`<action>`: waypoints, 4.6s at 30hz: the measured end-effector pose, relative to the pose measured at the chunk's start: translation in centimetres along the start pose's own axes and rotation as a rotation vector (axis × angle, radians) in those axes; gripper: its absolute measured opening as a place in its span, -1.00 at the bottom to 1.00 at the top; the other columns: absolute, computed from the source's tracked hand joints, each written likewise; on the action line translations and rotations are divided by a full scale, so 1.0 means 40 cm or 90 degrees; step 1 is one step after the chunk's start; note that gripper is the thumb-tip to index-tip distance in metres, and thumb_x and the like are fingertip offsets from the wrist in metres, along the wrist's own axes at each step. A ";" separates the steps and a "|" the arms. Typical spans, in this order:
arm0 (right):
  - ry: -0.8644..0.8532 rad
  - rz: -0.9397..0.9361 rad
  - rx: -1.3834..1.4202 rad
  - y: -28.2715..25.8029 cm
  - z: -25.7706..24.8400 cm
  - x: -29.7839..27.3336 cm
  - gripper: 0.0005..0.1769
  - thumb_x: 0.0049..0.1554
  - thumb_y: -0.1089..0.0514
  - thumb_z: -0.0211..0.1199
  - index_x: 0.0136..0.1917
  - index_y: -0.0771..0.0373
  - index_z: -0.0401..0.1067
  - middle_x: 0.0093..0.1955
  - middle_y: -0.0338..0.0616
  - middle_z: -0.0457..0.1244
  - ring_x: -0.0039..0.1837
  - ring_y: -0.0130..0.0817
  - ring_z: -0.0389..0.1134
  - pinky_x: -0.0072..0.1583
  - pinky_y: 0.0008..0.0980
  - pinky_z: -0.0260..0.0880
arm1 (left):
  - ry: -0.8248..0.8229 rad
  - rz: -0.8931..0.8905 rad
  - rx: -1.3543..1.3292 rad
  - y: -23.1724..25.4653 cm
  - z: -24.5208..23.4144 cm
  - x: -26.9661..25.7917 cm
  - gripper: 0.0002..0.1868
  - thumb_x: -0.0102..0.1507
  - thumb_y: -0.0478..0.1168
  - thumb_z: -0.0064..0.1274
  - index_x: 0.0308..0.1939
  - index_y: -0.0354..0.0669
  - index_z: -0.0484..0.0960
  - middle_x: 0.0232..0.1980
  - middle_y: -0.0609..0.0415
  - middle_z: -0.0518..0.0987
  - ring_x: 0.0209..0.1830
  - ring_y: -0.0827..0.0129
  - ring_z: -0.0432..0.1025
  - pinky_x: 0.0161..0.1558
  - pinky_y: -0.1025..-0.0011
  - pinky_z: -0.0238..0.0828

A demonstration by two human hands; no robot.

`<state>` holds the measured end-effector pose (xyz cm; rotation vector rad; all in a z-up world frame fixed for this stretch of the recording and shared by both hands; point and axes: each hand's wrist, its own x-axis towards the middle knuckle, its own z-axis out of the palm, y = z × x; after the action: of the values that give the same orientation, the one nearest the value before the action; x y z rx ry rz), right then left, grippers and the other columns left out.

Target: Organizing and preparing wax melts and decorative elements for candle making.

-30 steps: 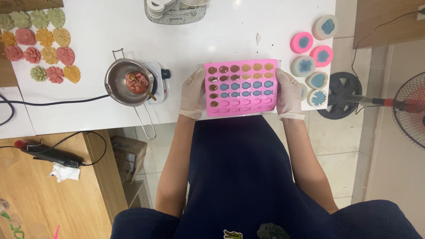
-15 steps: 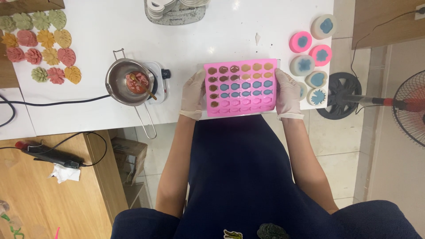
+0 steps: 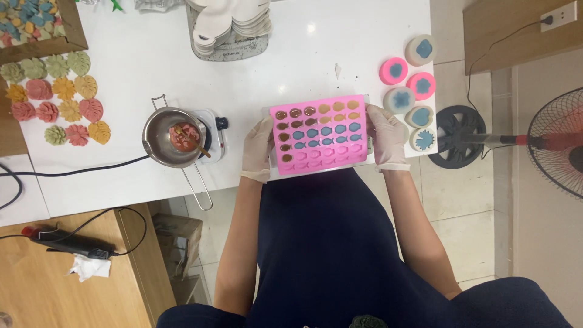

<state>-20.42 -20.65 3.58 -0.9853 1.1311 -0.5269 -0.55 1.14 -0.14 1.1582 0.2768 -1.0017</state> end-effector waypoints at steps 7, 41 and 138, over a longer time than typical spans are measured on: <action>0.006 0.047 -0.007 0.032 -0.012 0.041 -0.73 0.19 0.12 0.35 0.11 0.31 0.57 -0.04 -0.21 0.43 -0.08 -0.51 0.42 0.02 -0.48 0.43 | 0.032 -0.002 -0.003 -0.001 0.006 0.007 -0.68 0.36 -0.12 0.10 0.07 -0.27 0.66 -0.13 0.18 0.62 -0.18 0.54 0.45 -0.06 0.52 0.45; -0.143 -0.110 -0.438 -0.115 0.068 0.310 -0.57 0.16 0.05 0.33 0.24 0.27 0.47 0.01 -0.24 0.39 -0.05 -0.52 0.39 0.00 -0.49 0.41 | 0.100 0.059 0.088 0.021 -0.005 -0.097 -0.49 0.40 0.10 -0.14 0.25 -0.12 0.58 0.09 0.16 0.59 -0.02 0.47 0.42 0.10 0.42 0.37; -0.033 -0.318 -0.393 0.017 0.262 -0.201 -0.89 0.28 0.29 0.33 0.08 0.33 0.49 0.03 -0.20 0.43 -0.02 -0.60 0.39 0.05 -0.53 0.45 | -0.105 -0.014 0.131 -0.028 -0.053 -0.143 -0.50 0.44 -0.02 -0.14 0.31 -0.30 0.49 0.14 0.00 0.60 0.07 0.38 0.54 0.13 0.37 0.50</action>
<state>-13.86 -10.08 7.99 -1.8338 1.0159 -0.5509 -4.02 5.85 1.96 1.2509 0.0560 -1.1578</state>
